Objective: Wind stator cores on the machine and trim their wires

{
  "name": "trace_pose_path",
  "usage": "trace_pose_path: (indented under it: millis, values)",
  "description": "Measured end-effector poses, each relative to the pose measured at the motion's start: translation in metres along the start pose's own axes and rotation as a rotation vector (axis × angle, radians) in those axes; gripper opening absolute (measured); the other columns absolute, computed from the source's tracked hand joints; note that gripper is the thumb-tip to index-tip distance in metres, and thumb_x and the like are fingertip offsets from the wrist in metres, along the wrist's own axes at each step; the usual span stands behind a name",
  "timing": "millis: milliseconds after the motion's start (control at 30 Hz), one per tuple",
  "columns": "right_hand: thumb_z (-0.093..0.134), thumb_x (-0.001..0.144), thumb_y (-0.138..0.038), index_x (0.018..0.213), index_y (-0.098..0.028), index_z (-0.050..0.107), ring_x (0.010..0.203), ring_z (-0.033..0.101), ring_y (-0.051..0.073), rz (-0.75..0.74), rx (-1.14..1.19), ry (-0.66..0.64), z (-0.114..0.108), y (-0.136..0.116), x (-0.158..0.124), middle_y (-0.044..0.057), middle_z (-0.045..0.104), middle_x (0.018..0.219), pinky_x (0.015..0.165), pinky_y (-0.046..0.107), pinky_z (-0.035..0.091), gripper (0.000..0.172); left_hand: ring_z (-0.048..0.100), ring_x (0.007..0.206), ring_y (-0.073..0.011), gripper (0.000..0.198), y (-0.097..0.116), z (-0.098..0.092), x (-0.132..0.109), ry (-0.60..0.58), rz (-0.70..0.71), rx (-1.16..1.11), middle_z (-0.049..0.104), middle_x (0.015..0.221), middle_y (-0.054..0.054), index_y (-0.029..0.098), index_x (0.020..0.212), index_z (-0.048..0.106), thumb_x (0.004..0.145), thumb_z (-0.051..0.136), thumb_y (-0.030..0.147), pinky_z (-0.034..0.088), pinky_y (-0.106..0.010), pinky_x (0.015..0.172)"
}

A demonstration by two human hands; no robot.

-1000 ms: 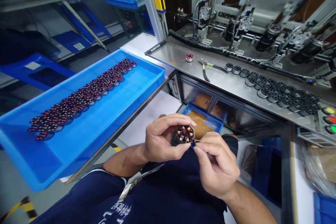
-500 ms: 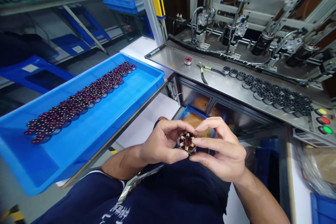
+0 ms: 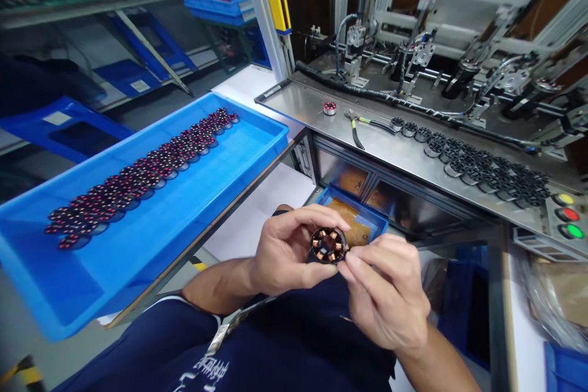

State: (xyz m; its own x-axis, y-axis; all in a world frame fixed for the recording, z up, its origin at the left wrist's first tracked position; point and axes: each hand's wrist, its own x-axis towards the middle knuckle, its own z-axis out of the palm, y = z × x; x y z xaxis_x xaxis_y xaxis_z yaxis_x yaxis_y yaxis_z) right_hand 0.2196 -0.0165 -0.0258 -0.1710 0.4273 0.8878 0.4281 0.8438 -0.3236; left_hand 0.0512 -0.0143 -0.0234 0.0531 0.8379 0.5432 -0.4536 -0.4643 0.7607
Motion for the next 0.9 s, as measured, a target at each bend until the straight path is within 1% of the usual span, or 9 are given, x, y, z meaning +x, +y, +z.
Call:
trace_pose_path:
  millis: [67, 133, 300, 367, 467, 533, 600, 700, 900]
  values:
    - [0.069, 0.084, -0.007, 0.107, -0.025, 0.072, 0.078, 0.065, 0.018, 0.072, 0.007, 0.059, 0.006, -0.007, -0.002, 0.002, 0.069, 0.09, 0.066, 0.036, 0.056, 0.029, 0.07, 0.099, -0.0171, 0.056, -0.004, 0.002, 0.0, 0.032, 0.146, 0.103, 0.074, 0.109, -0.009, 0.019, 0.118, 0.07, 0.065, 0.085, 0.005, 0.059, -0.024, 0.084]
    - [0.068, 0.084, -0.005, 0.102, -0.023, 0.072, 0.076, 0.065, 0.017, 0.154, 0.06, 0.122, 0.014, -0.013, -0.002, 0.002, 0.069, 0.087, 0.064, 0.034, 0.054, 0.025, 0.071, 0.102, -0.0196, 0.059, -0.006, 0.002, 0.0, 0.047, 0.231, 0.187, 0.074, 0.111, -0.01, 0.018, 0.119, 0.069, 0.064, 0.086, 0.005, 0.06, -0.028, 0.087]
    - [0.061, 0.087, -0.001, 0.094, -0.017, 0.068, 0.075, 0.062, 0.015, 0.371, 0.269, 0.178, 0.027, -0.022, 0.001, 0.003, 0.065, 0.083, 0.063, 0.03, 0.05, 0.019, 0.071, 0.104, -0.0203, 0.058, -0.011, 0.003, -0.003, 0.092, 0.28, 0.257, 0.074, 0.113, -0.009, 0.02, 0.118, 0.068, 0.065, 0.088, 0.006, 0.059, -0.032, 0.093]
    - [0.06, 0.088, -0.003, 0.093, -0.017, 0.067, 0.075, 0.061, 0.015, 0.352, 0.284, 0.174, 0.029, -0.019, 0.002, 0.003, 0.064, 0.082, 0.064, 0.03, 0.05, 0.017, 0.07, 0.107, -0.0199, 0.06, -0.012, 0.002, -0.005, 0.089, 0.215, 0.192, 0.071, 0.12, -0.009, 0.022, 0.12, 0.067, 0.066, 0.088, 0.008, 0.059, -0.031, 0.093]
    - [0.061, 0.088, -0.005, 0.094, -0.018, 0.067, 0.074, 0.061, 0.016, 0.281, 0.26, 0.178, 0.03, -0.011, 0.004, 0.002, 0.064, 0.08, 0.063, 0.03, 0.05, 0.015, 0.069, 0.111, -0.0203, 0.072, -0.011, -0.006, -0.007, 0.024, -0.028, 0.035, 0.066, 0.129, -0.01, 0.025, 0.13, 0.06, 0.066, 0.091, 0.017, 0.058, -0.03, 0.093]
    - [0.061, 0.088, -0.006, 0.093, -0.02, 0.066, 0.073, 0.061, 0.016, 0.256, 0.238, 0.164, 0.028, -0.006, 0.005, 0.002, 0.063, 0.079, 0.063, 0.031, 0.051, 0.016, 0.069, 0.105, -0.0179, 0.073, -0.009, -0.013, -0.006, -0.055, -0.213, -0.04, 0.067, 0.121, -0.009, 0.024, 0.131, 0.058, 0.066, 0.092, 0.027, 0.057, -0.026, 0.088]
    - [0.06, 0.087, -0.005, 0.093, -0.02, 0.066, 0.072, 0.062, 0.016, 0.245, 0.228, 0.123, 0.025, -0.003, 0.008, 0.002, 0.063, 0.079, 0.062, 0.032, 0.051, 0.018, 0.068, 0.093, -0.0143, 0.061, -0.006, -0.02, -0.004, -0.146, -0.34, -0.103, 0.068, 0.107, -0.006, 0.021, 0.126, 0.059, 0.074, 0.087, 0.036, 0.055, -0.021, 0.079]
    - [0.06, 0.085, -0.001, 0.093, -0.019, 0.065, 0.072, 0.062, 0.016, 0.236, 0.23, 0.029, 0.018, -0.003, 0.011, 0.003, 0.064, 0.08, 0.063, 0.032, 0.052, 0.021, 0.066, 0.08, -0.0119, 0.046, -0.005, -0.025, -0.002, -0.217, -0.401, -0.197, 0.068, 0.095, -0.005, 0.019, 0.123, 0.058, 0.087, 0.074, 0.041, 0.053, -0.021, 0.071]
    - [0.062, 0.084, 0.001, 0.095, -0.019, 0.064, 0.073, 0.063, 0.016, 0.205, 0.131, -0.091, 0.009, -0.004, 0.016, 0.002, 0.065, 0.08, 0.063, 0.03, 0.052, 0.022, 0.071, 0.074, -0.0149, 0.039, -0.011, -0.025, -0.005, -0.159, -0.432, -0.174, 0.07, 0.087, -0.006, 0.015, 0.115, 0.059, 0.092, 0.066, 0.046, 0.057, -0.022, 0.063]
